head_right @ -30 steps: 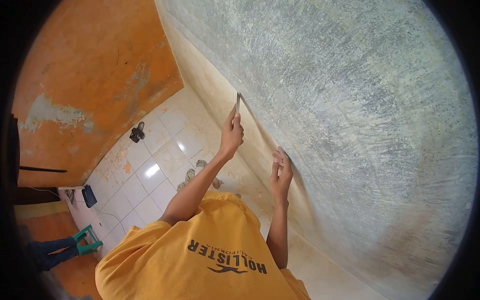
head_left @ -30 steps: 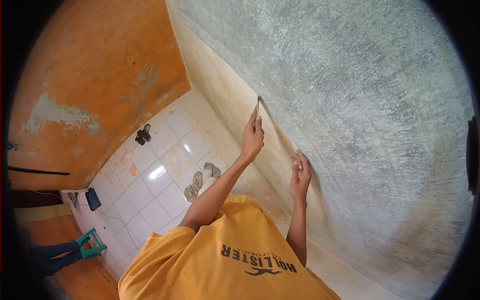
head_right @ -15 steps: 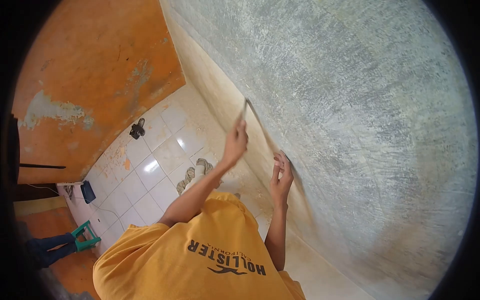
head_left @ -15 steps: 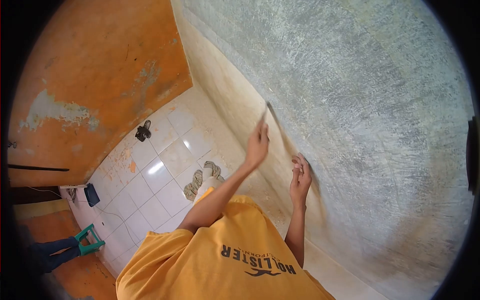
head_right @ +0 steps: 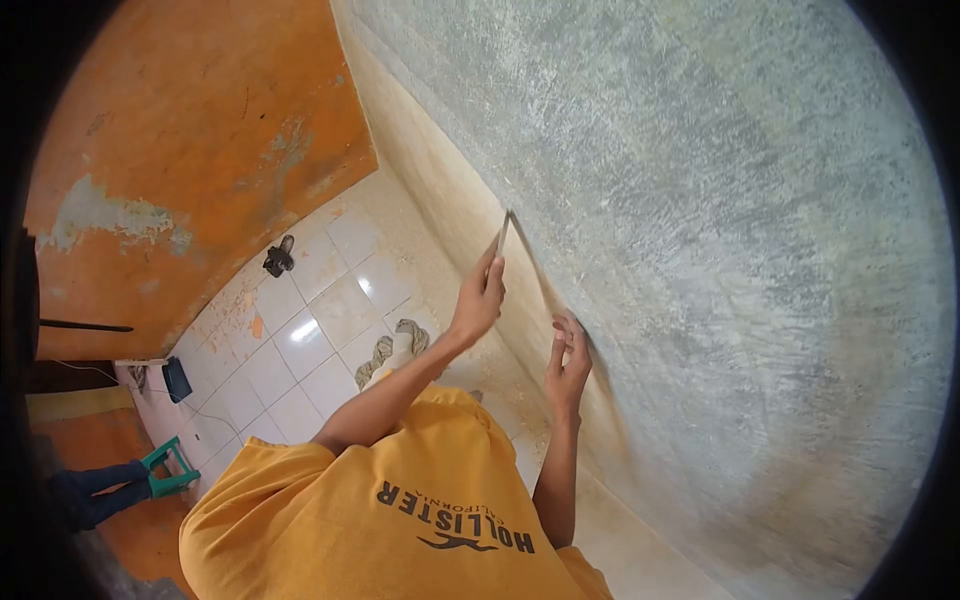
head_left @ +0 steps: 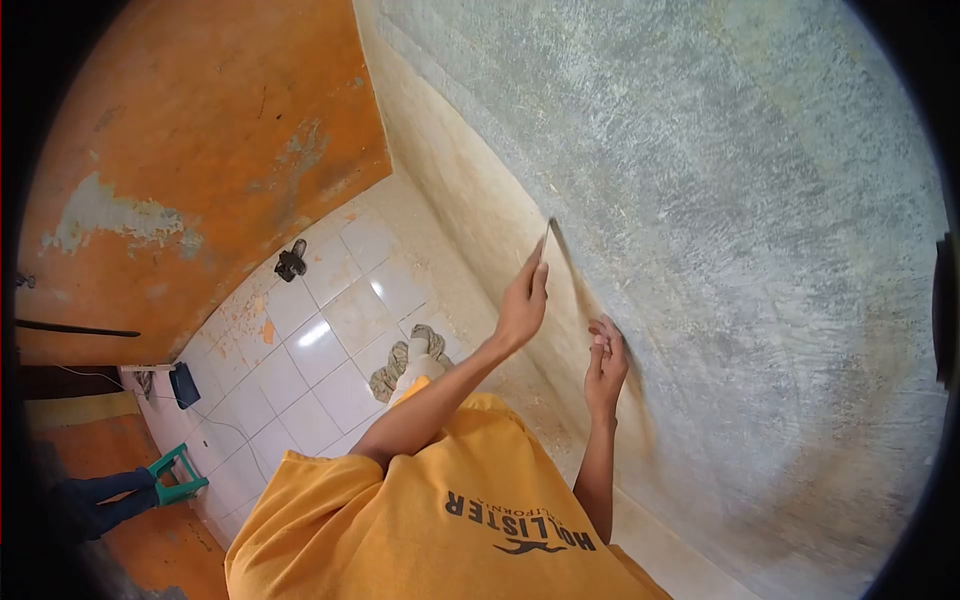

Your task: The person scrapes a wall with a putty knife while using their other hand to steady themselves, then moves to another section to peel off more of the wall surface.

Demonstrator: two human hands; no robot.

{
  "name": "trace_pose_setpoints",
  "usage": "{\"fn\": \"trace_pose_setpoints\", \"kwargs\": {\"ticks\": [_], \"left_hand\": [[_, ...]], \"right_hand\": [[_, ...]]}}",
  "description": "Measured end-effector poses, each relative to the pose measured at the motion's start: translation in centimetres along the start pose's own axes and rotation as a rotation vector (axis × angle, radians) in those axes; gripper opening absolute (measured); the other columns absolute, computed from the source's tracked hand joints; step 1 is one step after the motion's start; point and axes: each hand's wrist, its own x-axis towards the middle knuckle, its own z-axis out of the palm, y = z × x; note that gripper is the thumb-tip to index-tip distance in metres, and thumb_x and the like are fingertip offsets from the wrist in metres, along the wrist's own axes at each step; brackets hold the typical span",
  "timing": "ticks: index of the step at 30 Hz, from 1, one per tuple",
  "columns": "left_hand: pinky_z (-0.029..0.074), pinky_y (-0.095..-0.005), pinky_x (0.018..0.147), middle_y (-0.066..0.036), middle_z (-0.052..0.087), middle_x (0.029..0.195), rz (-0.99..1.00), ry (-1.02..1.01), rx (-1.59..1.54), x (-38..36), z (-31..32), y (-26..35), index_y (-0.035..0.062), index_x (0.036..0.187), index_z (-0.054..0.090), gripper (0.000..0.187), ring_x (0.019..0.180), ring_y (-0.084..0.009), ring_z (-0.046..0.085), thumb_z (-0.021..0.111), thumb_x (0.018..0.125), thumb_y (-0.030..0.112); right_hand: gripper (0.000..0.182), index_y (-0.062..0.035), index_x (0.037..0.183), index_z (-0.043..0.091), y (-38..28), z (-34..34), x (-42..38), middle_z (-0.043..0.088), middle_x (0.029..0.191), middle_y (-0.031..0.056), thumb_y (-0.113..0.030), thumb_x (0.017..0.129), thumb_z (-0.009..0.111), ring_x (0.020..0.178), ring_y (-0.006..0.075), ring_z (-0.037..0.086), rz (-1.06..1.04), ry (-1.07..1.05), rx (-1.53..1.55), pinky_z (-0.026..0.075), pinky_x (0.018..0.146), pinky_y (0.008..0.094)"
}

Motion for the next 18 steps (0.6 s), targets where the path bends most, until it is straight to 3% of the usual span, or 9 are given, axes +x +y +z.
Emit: {"fn": "trace_pose_setpoints", "kwargs": {"ticks": [2,11,12,18], "left_hand": [[0.046,-0.0292,0.064,-0.003,0.052,0.076,0.01,0.023,0.01,0.6,0.1,0.4,0.0118,0.161,0.039,0.05,0.066,-0.0102,0.047,0.041,0.113,0.028],[0.047,-0.0309,0.063,-0.004,0.052,0.073,0.055,0.039,0.031,0.8,0.1,0.0,0.0096,0.16,0.04,0.051,0.063,-0.0106,0.047,0.041,0.113,0.029],[0.046,-0.0306,0.062,-0.003,0.051,0.074,-0.153,0.057,-0.101,2.2,-0.6,1.0,0.0095,0.159,0.041,0.05,0.064,-0.0106,0.047,0.041,0.113,0.028],[0.041,-0.0277,0.057,0.001,0.049,0.072,0.023,0.015,-0.011,-0.3,0.7,0.9,0.0079,0.158,0.042,0.05,0.061,-0.0078,0.043,0.042,0.112,0.028]], "right_hand": [[0.04,-0.0039,0.146,0.053,0.0,0.0,0.8,0.068,0.129,0.0129,-0.021,0.111,0.047,0.116,0.0213,0.066,-0.017,-0.001,-0.015,0.053,0.091,0.0346],[0.038,-0.0034,0.145,0.055,-1.0,0.6,1.1,0.069,0.13,0.0147,-0.018,0.11,0.049,0.118,0.0235,0.067,-0.008,0.001,0.01,0.053,0.093,0.0355],[0.038,-0.0034,0.145,0.055,-1.0,0.7,1.1,0.069,0.13,0.0148,-0.018,0.11,0.049,0.118,0.0236,0.067,-0.004,0.006,0.016,0.053,0.094,0.0355],[0.038,-0.003,0.144,0.055,-1.2,0.9,1.0,0.069,0.129,0.0157,-0.018,0.11,0.048,0.119,0.0241,0.067,-0.005,-0.011,-0.001,0.053,0.094,0.0359]]}}
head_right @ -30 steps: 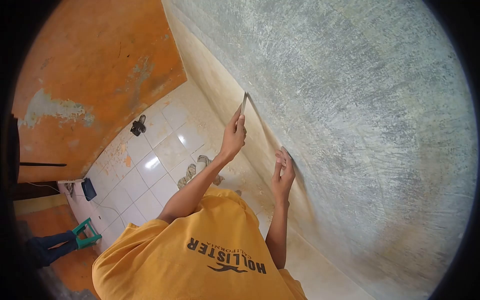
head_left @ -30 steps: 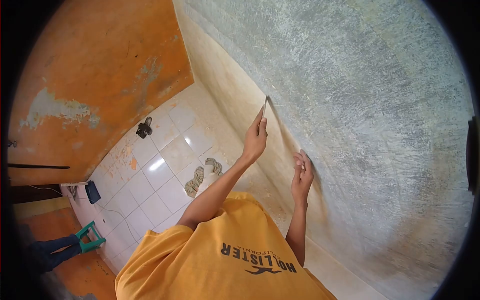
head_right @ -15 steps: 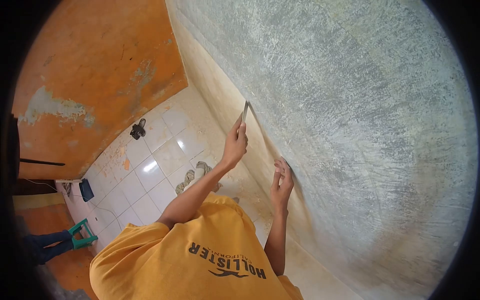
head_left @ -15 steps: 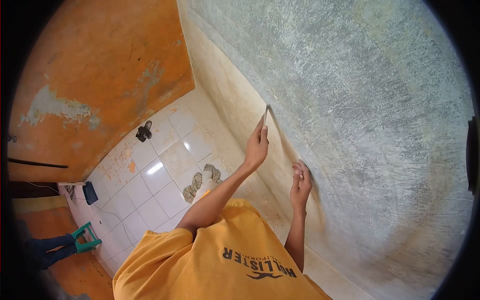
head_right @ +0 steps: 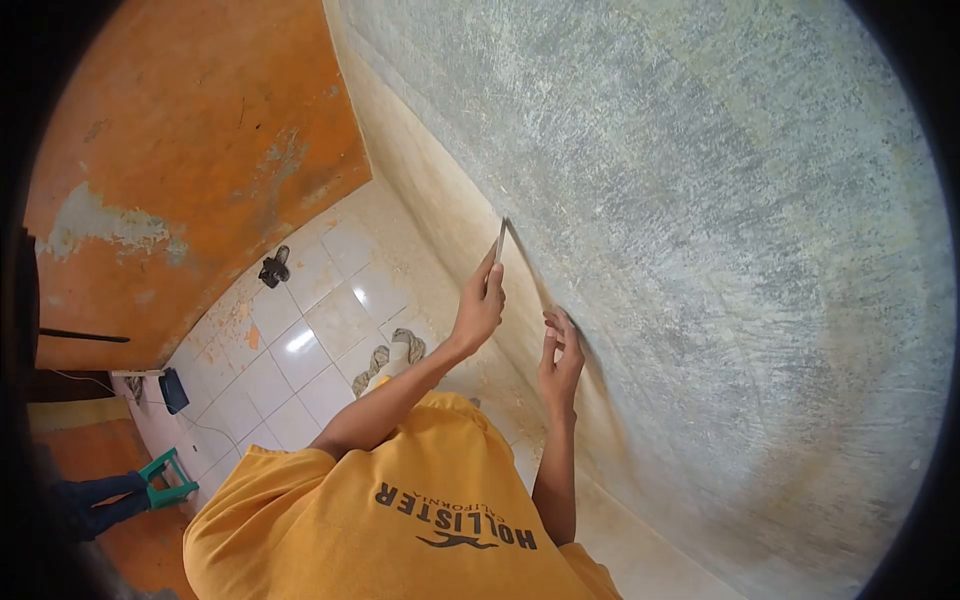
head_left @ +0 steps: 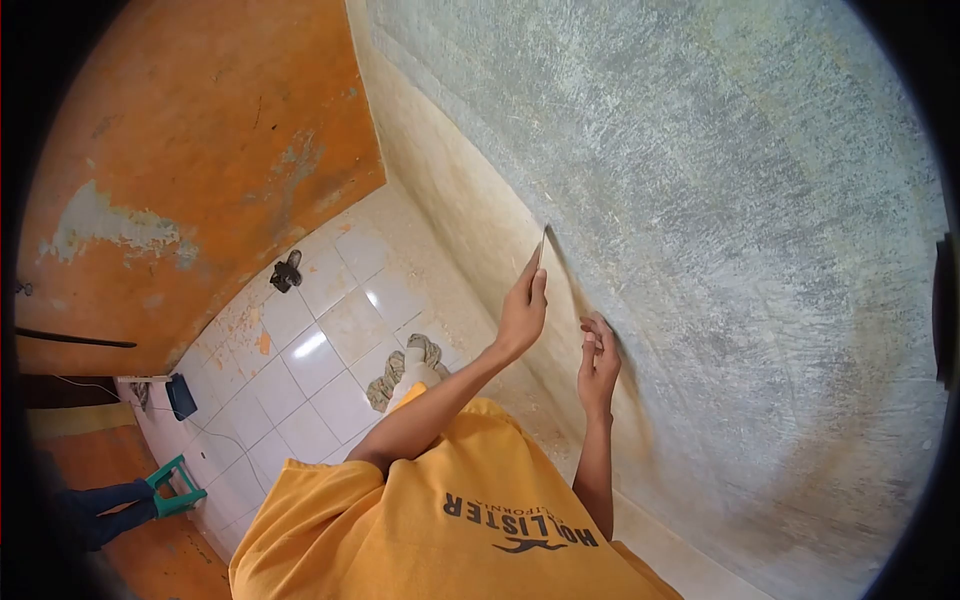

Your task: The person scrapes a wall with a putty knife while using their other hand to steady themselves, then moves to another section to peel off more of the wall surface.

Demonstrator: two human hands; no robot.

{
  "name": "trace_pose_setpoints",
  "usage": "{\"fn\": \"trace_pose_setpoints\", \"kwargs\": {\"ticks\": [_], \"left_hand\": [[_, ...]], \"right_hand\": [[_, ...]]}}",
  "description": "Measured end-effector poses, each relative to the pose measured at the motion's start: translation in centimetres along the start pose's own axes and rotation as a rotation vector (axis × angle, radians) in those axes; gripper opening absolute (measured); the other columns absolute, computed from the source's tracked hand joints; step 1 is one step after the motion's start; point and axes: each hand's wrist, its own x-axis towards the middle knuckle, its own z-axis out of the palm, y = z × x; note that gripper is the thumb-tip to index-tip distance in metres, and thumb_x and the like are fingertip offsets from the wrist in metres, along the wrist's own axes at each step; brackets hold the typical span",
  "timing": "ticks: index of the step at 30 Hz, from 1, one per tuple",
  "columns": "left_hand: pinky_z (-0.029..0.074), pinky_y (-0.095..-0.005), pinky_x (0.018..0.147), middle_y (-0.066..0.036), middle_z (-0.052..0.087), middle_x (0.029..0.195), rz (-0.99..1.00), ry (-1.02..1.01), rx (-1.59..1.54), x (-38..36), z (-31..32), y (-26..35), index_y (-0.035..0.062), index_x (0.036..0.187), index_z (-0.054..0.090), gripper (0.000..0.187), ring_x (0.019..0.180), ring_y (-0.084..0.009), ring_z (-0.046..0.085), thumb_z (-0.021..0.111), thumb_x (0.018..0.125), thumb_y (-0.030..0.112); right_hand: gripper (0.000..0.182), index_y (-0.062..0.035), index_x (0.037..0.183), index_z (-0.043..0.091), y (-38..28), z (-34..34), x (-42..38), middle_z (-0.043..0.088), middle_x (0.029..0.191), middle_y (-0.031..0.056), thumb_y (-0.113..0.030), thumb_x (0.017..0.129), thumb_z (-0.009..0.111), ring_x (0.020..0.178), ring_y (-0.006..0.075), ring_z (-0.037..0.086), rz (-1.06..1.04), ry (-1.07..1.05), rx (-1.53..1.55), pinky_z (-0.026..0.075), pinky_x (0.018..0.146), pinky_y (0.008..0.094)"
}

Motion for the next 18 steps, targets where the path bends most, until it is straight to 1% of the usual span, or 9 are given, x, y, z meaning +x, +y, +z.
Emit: {"fn": "trace_pose_setpoints", "kwargs": {"ticks": [3,4,7,10,13,14,17,18], "left_hand": [[0.044,-0.0281,0.06,-0.001,0.052,0.075,-0.19,0.039,-0.102,2.4,-1.3,0.5,0.008,0.159,0.041,0.051,0.064,-0.0085,0.046,0.041,0.112,0.028],[0.046,-0.0294,0.064,-0.003,0.054,0.078,-0.171,0.034,-0.074,2.4,-1.2,0.0,0.008,0.159,0.041,0.051,0.067,-0.0094,0.048,0.042,0.112,0.028],[0.039,-0.023,0.046,0.006,0.039,0.066,-0.028,0.017,-0.046,1.1,-0.2,-1.0,0.0165,0.163,0.034,0.055,0.054,-0.0046,0.039,0.041,0.113,0.038],[0.038,-0.023,0.046,0.006,0.038,0.066,0.036,0.014,-0.007,0.9,0.0,-1.3,0.0162,0.162,0.036,0.055,0.054,-0.0044,0.039,0.042,0.112,0.039],[0.039,-0.0237,0.046,0.006,0.038,0.066,-0.078,0.025,-0.079,2.6,-1.1,-0.8,0.0151,0.162,0.035,0.056,0.055,-0.0056,0.039,0.041,0.112,0.039],[0.039,-0.0239,0.047,0.006,0.038,0.066,-0.068,0.023,-0.076,2.2,-1.1,-0.5,0.015,0.162,0.035,0.055,0.055,-0.0059,0.039,0.041,0.113,0.038],[0.047,-0.0296,0.068,-0.004,0.054,0.079,-0.086,-0.025,0.058,-0.1,-0.3,-0.4,0.01,0.16,0.04,0.05,0.067,-0.0119,0.048,0.04,0.113,0.028],[0.048,-0.03,0.069,-0.006,0.057,0.083,-0.053,0.001,0.049,0.6,-0.3,-0.6,0.0096,0.159,0.04,0.05,0.068,-0.0121,0.049,0.04,0.113,0.028]], "right_hand": [[0.039,-0.0035,0.146,0.053,0.1,0.0,0.6,0.068,0.13,0.0142,-0.019,0.111,0.048,0.118,0.0226,0.066,-0.019,-0.005,0.016,0.053,0.093,0.0341],[0.039,-0.0037,0.147,0.052,0.3,0.0,0.4,0.068,0.131,0.0134,-0.019,0.111,0.048,0.118,0.0219,0.066,-0.023,-0.004,0.032,0.052,0.093,0.0331],[0.04,-0.0035,0.147,0.052,0.2,-0.2,0.4,0.067,0.131,0.0136,-0.02,0.111,0.047,0.118,0.0221,0.066,-0.026,-0.011,0.037,0.052,0.094,0.0335],[0.037,-0.0019,0.143,0.055,-0.3,0.0,0.5,0.07,0.127,0.0157,-0.017,0.109,0.049,0.117,0.0249,0.068,-0.034,0.004,-0.006,0.053,0.094,0.036],[0.037,-0.0023,0.143,0.055,0.5,0.0,0.4,0.07,0.127,0.0165,-0.016,0.109,0.049,0.118,0.0255,0.068,-0.042,0.015,0.018,0.053,0.095,0.0369],[0.037,-0.0024,0.143,0.055,0.5,0.0,0.1,0.07,0.127,0.0166,-0.017,0.109,0.049,0.118,0.0255,0.068,-0.032,0.012,0.022,0.053,0.095,0.0373],[0.037,-0.0025,0.142,0.056,0.4,-0.2,0.5,0.07,0.127,0.0168,-0.018,0.109,0.049,0.118,0.0255,0.067,-0.041,0.01,0.024,0.053,0.096,0.0382],[0.037,-0.0024,0.142,0.056,0.5,-0.1,0.5,0.07,0.127,0.0167,-0.018,0.109,0.049,0.118,0.0255,0.068,-0.053,0.01,0.019,0.053,0.096,0.0383]]}}
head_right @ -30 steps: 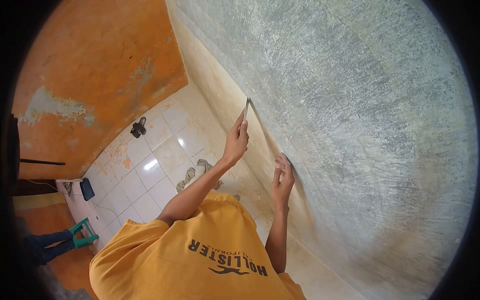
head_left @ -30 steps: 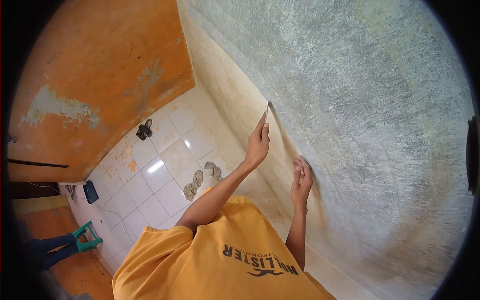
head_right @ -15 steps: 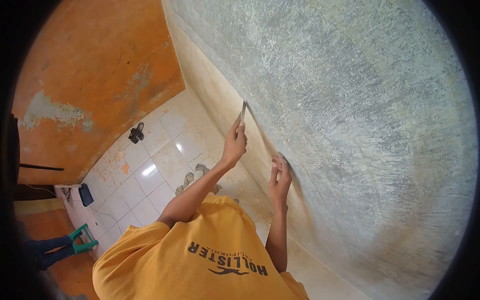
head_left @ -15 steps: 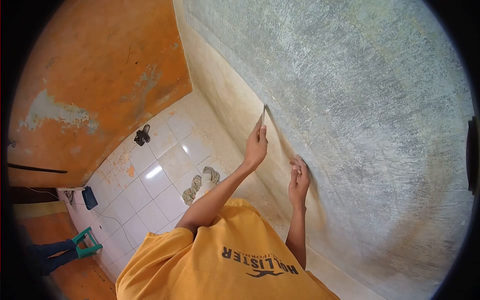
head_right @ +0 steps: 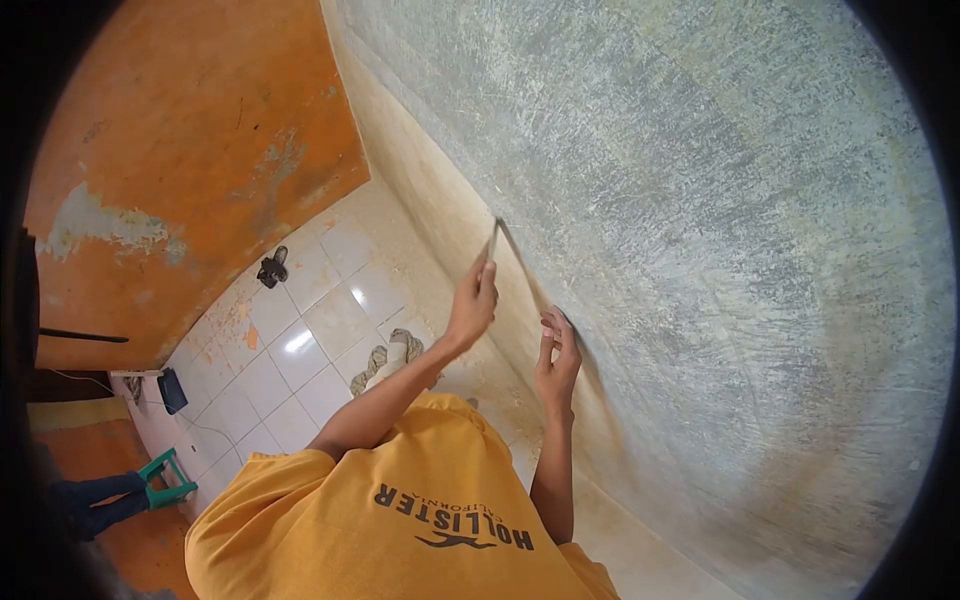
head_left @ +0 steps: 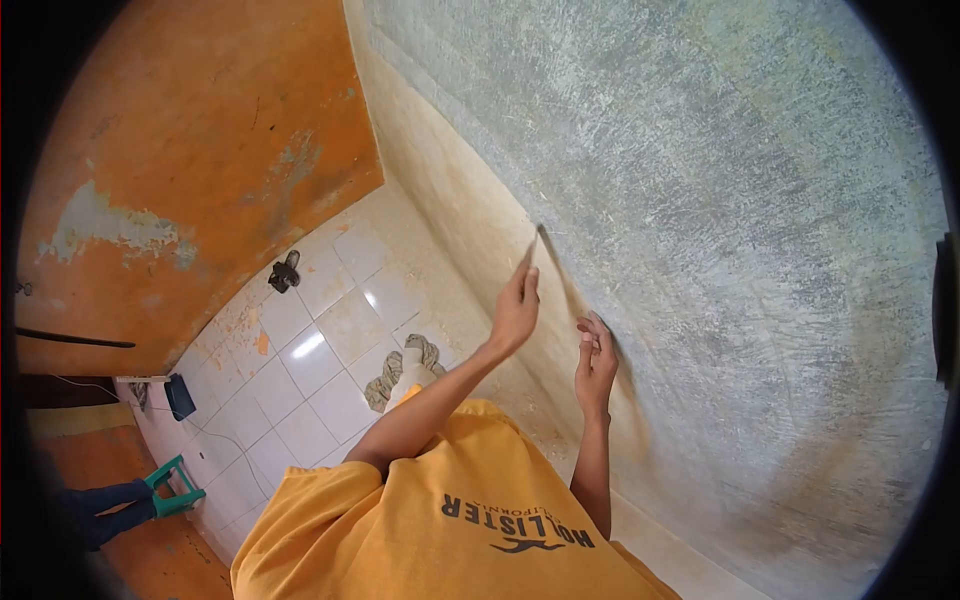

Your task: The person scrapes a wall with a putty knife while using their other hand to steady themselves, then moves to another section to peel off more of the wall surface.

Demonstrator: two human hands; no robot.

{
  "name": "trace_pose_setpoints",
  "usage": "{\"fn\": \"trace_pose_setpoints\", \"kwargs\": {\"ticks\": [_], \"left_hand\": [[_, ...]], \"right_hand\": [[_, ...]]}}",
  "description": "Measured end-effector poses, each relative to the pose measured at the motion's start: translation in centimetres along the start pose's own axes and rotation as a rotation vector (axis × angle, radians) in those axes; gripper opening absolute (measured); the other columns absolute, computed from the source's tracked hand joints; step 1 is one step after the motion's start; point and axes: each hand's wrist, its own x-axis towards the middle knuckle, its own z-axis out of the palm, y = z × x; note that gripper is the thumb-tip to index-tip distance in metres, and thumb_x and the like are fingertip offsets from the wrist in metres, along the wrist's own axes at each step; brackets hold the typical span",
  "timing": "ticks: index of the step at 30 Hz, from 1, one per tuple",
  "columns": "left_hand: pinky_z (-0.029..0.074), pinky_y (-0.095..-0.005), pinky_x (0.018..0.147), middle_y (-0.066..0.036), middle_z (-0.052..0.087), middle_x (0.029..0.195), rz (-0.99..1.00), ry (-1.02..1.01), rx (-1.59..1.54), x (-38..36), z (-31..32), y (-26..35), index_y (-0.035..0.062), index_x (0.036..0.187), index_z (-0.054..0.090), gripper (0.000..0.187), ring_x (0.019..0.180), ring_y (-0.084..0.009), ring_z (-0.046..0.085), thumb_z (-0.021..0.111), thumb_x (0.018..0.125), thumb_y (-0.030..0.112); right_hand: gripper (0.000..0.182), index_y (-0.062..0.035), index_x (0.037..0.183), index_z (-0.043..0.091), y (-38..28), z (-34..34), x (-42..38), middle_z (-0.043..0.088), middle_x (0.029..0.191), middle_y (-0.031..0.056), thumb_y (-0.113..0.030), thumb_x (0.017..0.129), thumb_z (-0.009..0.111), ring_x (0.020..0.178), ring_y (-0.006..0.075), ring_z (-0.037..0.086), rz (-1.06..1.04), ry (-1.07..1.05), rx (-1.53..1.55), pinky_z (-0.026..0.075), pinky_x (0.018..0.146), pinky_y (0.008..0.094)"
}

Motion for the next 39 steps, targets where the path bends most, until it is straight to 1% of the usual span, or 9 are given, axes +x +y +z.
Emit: {"fn": "trace_pose_setpoints", "kwargs": {"ticks": [5,15,18,21,23,27,32,35,39], "left_hand": [[0.047,-0.0302,0.068,-0.008,0.061,0.091,-0.031,0.016,-0.02,1.0,-1.0,0.4,0.0089,0.159,0.041,0.049,0.069,-0.0111,0.047,0.041,0.113,0.025],[0.045,-0.0282,0.065,-0.005,0.056,0.084,0.058,0.007,-0.013,0.1,-0.4,-0.1,0.0066,0.159,0.04,0.049,0.07,-0.0092,0.046,0.042,0.112,0.024],[0.046,-0.0289,0.068,-0.007,0.059,0.087,-0.012,0.029,-0.028,1.7,-0.8,0.2,0.0069,0.159,0.04,0.05,0.071,-0.0101,0.047,0.042,0.112,0.024],[0.048,-0.0303,0.071,-0.009,0.061,0.087,0.055,0.051,0.015,2.1,-1.2,-0.5,0.011,0.16,0.04,0.049,0.07,-0.0119,0.049,0.041,0.112,0.024],[0.048,-0.0308,0.069,-0.008,0.06,0.083,-0.084,0.016,-0.009,1.6,-1.6,0.6,0.0118,0.16,0.04,0.049,0.069,-0.0123,0.049,0.041,0.112,0.025],[0.048,-0.0311,0.066,-0.005,0.053,0.074,0.076,0.01,0.024,1.4,-1.1,0.4,0.0126,0.161,0.039,0.05,0.066,-0.0119,0.048,0.042,0.113,0.027],[0.048,-0.0312,0.068,-0.006,0.052,0.074,0.001,0.029,-0.023,1.9,-1.6,0.3,0.0139,0.162,0.037,0.052,0.068,-0.0119,0.047,0.042,0.112,0.029],[0.046,-0.0299,0.066,-0.006,0.051,0.074,0.109,-0.004,0.056,0.4,-0.5,-0.3,0.0148,0.162,0.036,0.052,0.066,-0.0113,0.046,0.042,0.113,0.029],[0.047,-0.0295,0.069,-0.006,0.053,0.077,-0.032,0.022,0.027,2.2,-1.4,1.5,0.0143,0.162,0.037,0.051,0.069,-0.0119,0.047,0.04,0.113,0.028]], "right_hand": [[0.038,-0.0025,0.143,0.055,0.3,0.0,-0.5,0.07,0.127,0.016,-0.02,0.11,0.049,0.118,0.0253,0.067,0.026,0.005,0.0,0.053,0.095,0.0372],[0.037,-0.0033,0.143,0.055,0.0,0.1,-0.6,0.07,0.127,0.0153,-0.018,0.109,0.05,0.118,0.0252,0.068,0.049,0.003,-0.024,0.053,0.094,0.037],[0.039,-0.003,0.144,0.055,0.2,0.1,0.1,0.069,0.127,0.0144,-0.021,0.11,0.049,0.118,0.0234,0.067,0.02,-0.005,-0.035,0.052,0.094,0.0353],[0.04,-0.0029,0.145,0.054,-0.4,0.0,-0.3,0.069,0.128,0.014,-0.022,0.111,0.048,0.118,0.0223,0.067,0.052,-0.017,-0.038,0.052,0.094,0.0344],[0.039,-0.0029,0.145,0.054,-0.3,0.3,-0.2,0.069,0.128,0.0139,-0.022,0.111,0.048,0.118,0.0221,0.067,0.049,-0.013,-0.031,0.052,0.094,0.0343],[0.039,-0.0032,0.145,0.054,0.3,0.4,0.1,0.069,0.128,0.0134,-0.022,0.111,0.047,0.117,0.0218,0.067,0.016,-0.009,-0.025,0.052,0.094,0.0341],[0.039,-0.0031,0.144,0.054,0.1,0.6,-0.3,0.069,0.128,0.0142,-0.02,0.111,0.048,0.117,0.0227,0.067,0.04,-0.016,-0.042,0.052,0.094,0.0354],[0.038,-0.0026,0.144,0.055,-0.2,0.3,0.1,0.069,0.128,0.0167,-0.018,0.11,0.049,0.117,0.0254,0.068,0.015,-0.013,-0.044,0.054,0.094,0.037],[0.038,-0.0024,0.144,0.055,0.0,0.1,-0.5,0.07,0.127,0.0165,-0.018,0.11,0.049,0.116,0.0254,0.068,0.032,0.003,-0.02,0.054,0.094,0.0372]]}}
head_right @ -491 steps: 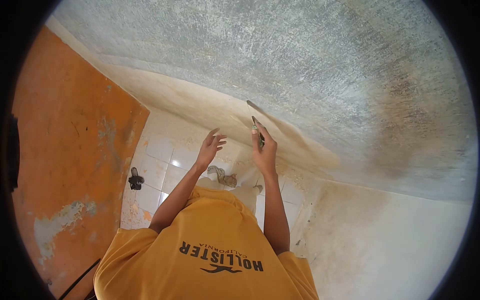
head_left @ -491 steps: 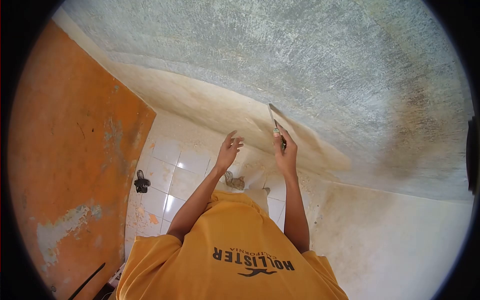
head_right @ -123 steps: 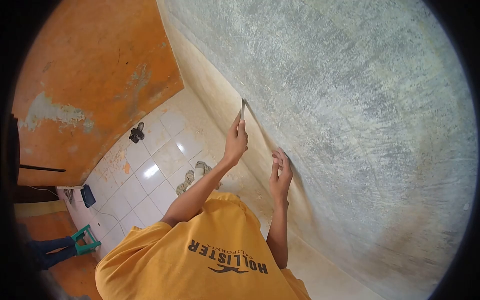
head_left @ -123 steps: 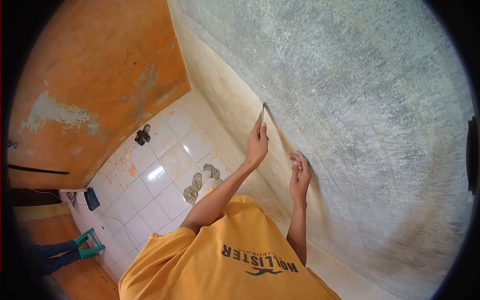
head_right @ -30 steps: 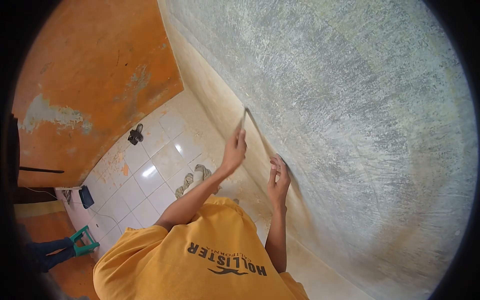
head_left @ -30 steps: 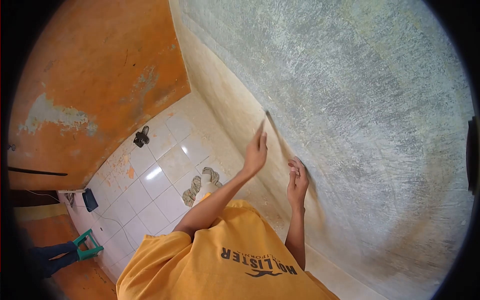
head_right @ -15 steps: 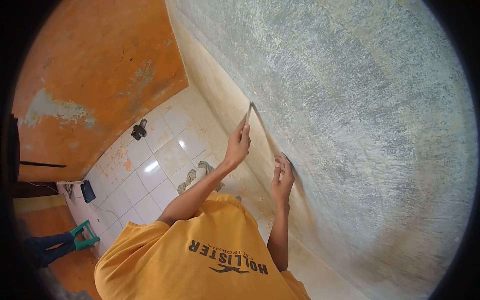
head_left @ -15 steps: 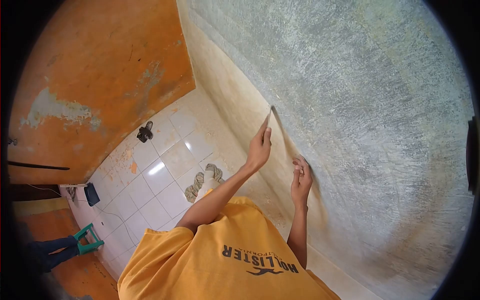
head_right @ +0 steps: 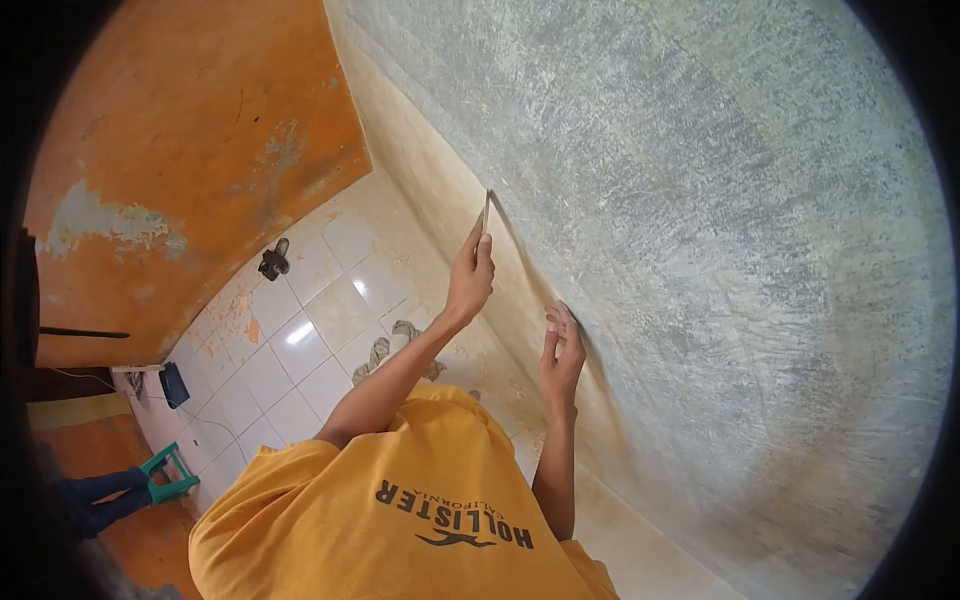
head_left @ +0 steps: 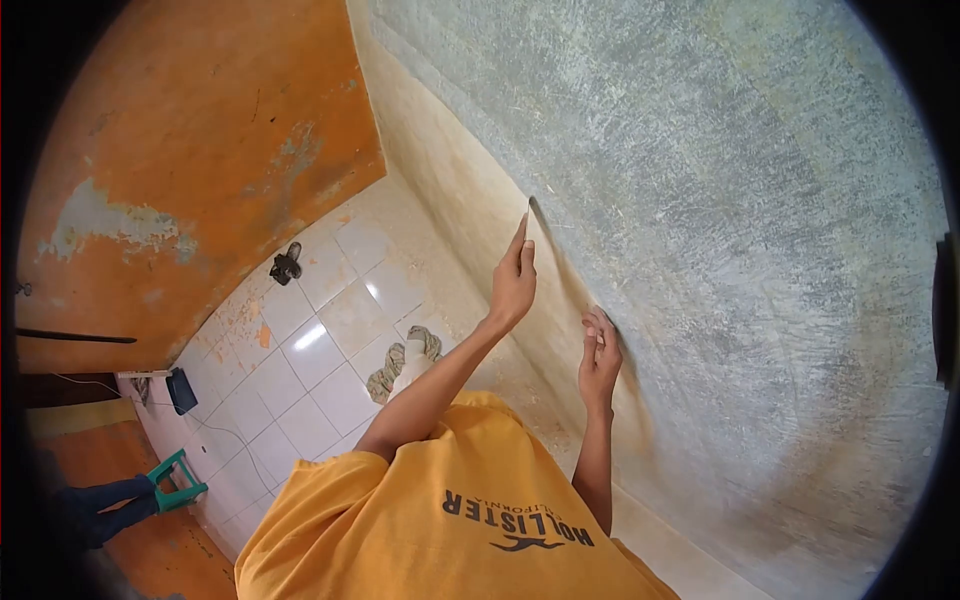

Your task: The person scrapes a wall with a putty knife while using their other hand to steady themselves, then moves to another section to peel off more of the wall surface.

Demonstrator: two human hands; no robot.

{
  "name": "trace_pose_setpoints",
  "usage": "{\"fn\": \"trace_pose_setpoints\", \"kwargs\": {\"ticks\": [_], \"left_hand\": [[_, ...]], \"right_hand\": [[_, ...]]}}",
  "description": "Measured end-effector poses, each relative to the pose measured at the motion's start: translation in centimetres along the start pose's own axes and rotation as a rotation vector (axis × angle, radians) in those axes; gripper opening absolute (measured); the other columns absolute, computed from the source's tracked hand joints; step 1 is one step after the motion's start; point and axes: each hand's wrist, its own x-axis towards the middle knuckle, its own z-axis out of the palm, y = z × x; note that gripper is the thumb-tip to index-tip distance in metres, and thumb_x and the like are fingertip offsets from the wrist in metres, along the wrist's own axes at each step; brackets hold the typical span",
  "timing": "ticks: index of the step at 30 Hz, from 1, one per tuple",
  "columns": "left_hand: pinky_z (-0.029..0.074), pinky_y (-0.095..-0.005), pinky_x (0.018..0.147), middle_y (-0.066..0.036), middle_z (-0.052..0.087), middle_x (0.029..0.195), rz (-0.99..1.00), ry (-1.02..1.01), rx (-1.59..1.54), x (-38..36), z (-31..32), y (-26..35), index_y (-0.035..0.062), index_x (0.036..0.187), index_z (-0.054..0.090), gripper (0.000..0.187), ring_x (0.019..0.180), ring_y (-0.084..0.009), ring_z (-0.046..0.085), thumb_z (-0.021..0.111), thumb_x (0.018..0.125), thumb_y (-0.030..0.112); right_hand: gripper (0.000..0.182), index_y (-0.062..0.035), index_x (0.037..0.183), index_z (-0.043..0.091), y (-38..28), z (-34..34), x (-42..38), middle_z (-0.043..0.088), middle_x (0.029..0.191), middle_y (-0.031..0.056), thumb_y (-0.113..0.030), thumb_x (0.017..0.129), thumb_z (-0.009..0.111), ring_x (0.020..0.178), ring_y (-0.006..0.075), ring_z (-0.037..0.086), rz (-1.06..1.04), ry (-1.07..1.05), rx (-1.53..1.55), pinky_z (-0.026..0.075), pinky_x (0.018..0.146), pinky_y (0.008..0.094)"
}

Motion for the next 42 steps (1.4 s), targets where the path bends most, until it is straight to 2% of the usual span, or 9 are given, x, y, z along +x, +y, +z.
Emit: {"fn": "trace_pose_setpoints", "kwargs": {"ticks": [5,10,14,18,23,27,30,33,42], "left_hand": [[0.046,-0.0295,0.066,-0.006,0.054,0.078,0.125,0.012,-0.025,-0.4,0.6,-2.0,0.013,0.161,0.039,0.05,0.066,-0.0114,0.046,0.04,0.112,0.026],[0.047,-0.0296,0.069,-0.008,0.056,0.083,-0.004,0.022,-0.054,0.2,-0.1,-0.6,0.0122,0.16,0.04,0.05,0.068,-0.0124,0.047,0.041,0.112,0.025],[0.046,-0.03,0.064,-0.007,0.053,0.077,0.124,0.018,-0.032,-0.6,1.1,-2.4,0.0129,0.16,0.04,0.05,0.064,-0.0116,0.046,0.04,0.112,0.026],[0.045,-0.0294,0.064,-0.006,0.055,0.078,0.025,0.031,-0.033,-0.1,0.5,-1.5,0.013,0.16,0.04,0.05,0.064,-0.0113,0.046,0.04,0.113,0.027],[0.044,-0.0289,0.063,-0.005,0.053,0.078,0.101,0.0,-0.044,-1.3,1.1,-2.1,0.0126,0.16,0.039,0.05,0.065,-0.0096,0.046,0.042,0.112,0.026],[0.044,-0.0271,0.063,-0.005,0.054,0.08,0.043,0.035,-0.104,0.6,0.1,-1.4,0.0103,0.16,0.039,0.05,0.066,-0.0102,0.044,0.043,0.112,0.025],[0.044,-0.0276,0.063,-0.005,0.055,0.08,0.135,0.002,-0.028,-0.8,0.6,-2.2,0.0097,0.16,0.038,0.051,0.066,-0.0105,0.044,0.042,0.112,0.025],[0.046,-0.0288,0.064,-0.006,0.055,0.08,0.082,0.033,0.009,0.7,-0.1,-1.7,0.01,0.16,0.038,0.05,0.067,-0.0105,0.046,0.042,0.113,0.026],[0.045,-0.0278,0.062,-0.005,0.051,0.071,0.129,0.061,-0.012,0.6,0.0,-1.3,0.0117,0.161,0.038,0.05,0.063,-0.0116,0.044,0.042,0.113,0.025]], "right_hand": [[0.038,-0.0025,0.144,0.055,0.4,0.0,0.4,0.07,0.126,0.0163,-0.018,0.11,0.049,0.117,0.0253,0.067,-0.007,-0.005,-0.006,0.054,0.094,0.0378],[0.038,-0.0023,0.143,0.055,-0.1,0.1,0.2,0.07,0.126,0.0165,-0.018,0.109,0.05,0.117,0.0254,0.067,0.013,-0.012,0.007,0.054,0.095,0.0376],[0.037,-0.0025,0.143,0.055,0.0,0.1,0.7,0.07,0.126,0.0168,-0.018,0.109,0.05,0.117,0.0258,0.068,-0.023,-0.015,-0.016,0.054,0.095,0.0377],[0.037,-0.0028,0.142,0.056,0.4,0.0,0.2,0.07,0.125,0.0172,-0.018,0.109,0.05,0.117,0.0262,0.068,-0.014,-0.009,-0.015,0.054,0.095,0.0383],[0.037,-0.0021,0.142,0.056,0.0,0.2,0.7,0.07,0.124,0.0176,-0.018,0.109,0.05,0.116,0.027,0.068,-0.015,-0.009,-0.008,0.054,0.095,0.0391],[0.037,-0.0021,0.143,0.055,0.1,0.1,0.3,0.07,0.125,0.0175,-0.018,0.109,0.05,0.117,0.027,0.068,0.003,-0.013,-0.015,0.054,0.095,0.0392],[0.038,-0.0024,0.143,0.055,-0.2,0.6,0.2,0.07,0.126,0.0174,-0.018,0.109,0.05,0.118,0.0265,0.068,0.007,-0.016,0.007,0.054,0.095,0.0391],[0.038,-0.0023,0.143,0.055,-0.2,0.7,1.0,0.07,0.127,0.0171,-0.018,0.109,0.05,0.118,0.0261,0.067,-0.005,-0.015,-0.007,0.054,0.095,0.0386],[0.037,-0.0025,0.143,0.055,-0.2,1.0,1.1,0.07,0.127,0.0165,-0.017,0.109,0.049,0.118,0.0251,0.067,0.004,-0.021,-0.031,0.054,0.094,0.0366]]}}
